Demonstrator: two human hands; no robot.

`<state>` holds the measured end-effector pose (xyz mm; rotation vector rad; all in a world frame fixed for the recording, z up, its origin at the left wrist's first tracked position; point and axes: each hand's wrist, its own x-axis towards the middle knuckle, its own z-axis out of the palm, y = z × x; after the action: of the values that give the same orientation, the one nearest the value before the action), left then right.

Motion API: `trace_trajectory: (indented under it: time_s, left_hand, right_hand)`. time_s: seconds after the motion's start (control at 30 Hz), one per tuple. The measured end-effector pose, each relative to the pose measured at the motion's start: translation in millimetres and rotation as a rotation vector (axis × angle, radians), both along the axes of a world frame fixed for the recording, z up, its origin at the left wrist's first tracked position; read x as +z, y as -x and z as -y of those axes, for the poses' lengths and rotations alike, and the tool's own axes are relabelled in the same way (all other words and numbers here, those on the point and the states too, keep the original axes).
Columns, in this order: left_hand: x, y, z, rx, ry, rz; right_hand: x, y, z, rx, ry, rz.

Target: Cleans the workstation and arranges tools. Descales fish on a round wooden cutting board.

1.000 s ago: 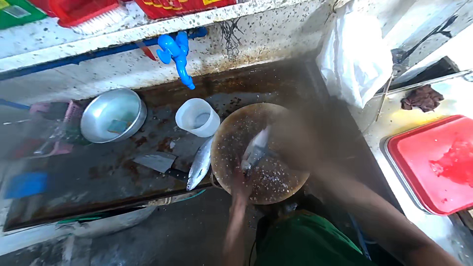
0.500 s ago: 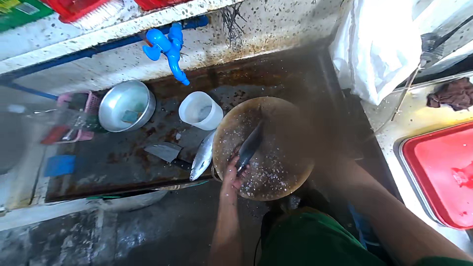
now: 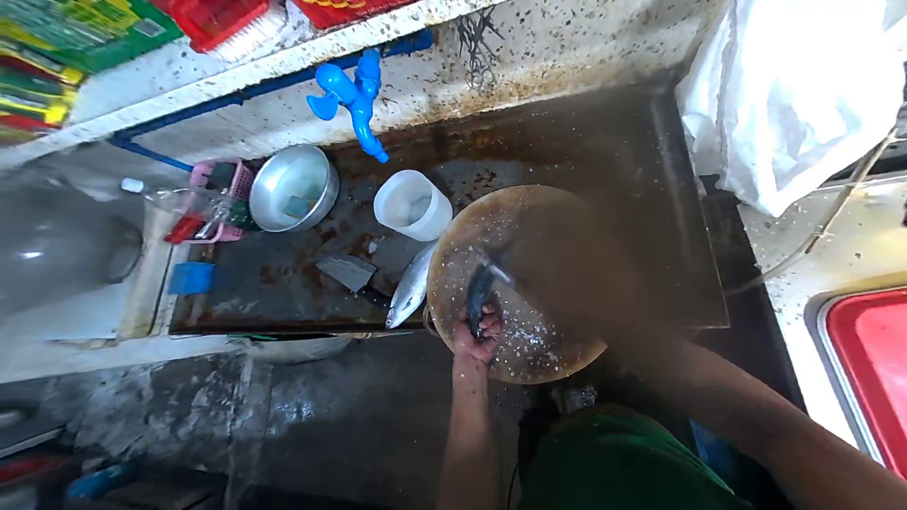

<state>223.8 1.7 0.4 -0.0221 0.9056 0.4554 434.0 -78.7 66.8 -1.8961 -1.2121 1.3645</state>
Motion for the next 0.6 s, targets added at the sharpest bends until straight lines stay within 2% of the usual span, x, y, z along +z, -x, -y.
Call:
trace_trajectory:
  time_s: [0.03, 0.1, 0.17, 0.27, 0.33, 0.4, 0.5, 0.6]
  left_hand:
    - [1, 5, 0, -0.023, 0.012, -0.01]
    - [2, 18, 1, -0.141, 0.012, -0.005]
    - [4, 26, -1, -0.228, -0.016, 0.001]
    - [0, 37, -11, -0.271, -0.075, 0.084]
    - [-1, 42, -20, -0.285, -0.108, 0.064]
    - [7, 45, -31, -0.346, -0.202, -0.137]
    - [17, 55, -49, -0.452, -0.507, -0.633]
    - [23, 70, -72, -0.504, -0.785, -0.835]
  right_hand:
    - [9, -3, 6, 0.048, 0.019, -0.002]
    - [21, -18, 8, -0.012, 0.04, -0.025]
    - [21, -28, -1, -0.179, 0.033, -0.02]
    - [3, -25, -28, -0.254, -0.036, -0.045]
    - [2, -10, -33, -0.266, -0.015, -0.052]
    - [2, 10, -31, -0.262, 0.048, -0.025]
    - [-17, 34, -34, -0.184, 0.128, 0.055]
    - [-7, 42, -44, -0.167, 0.137, 0.124]
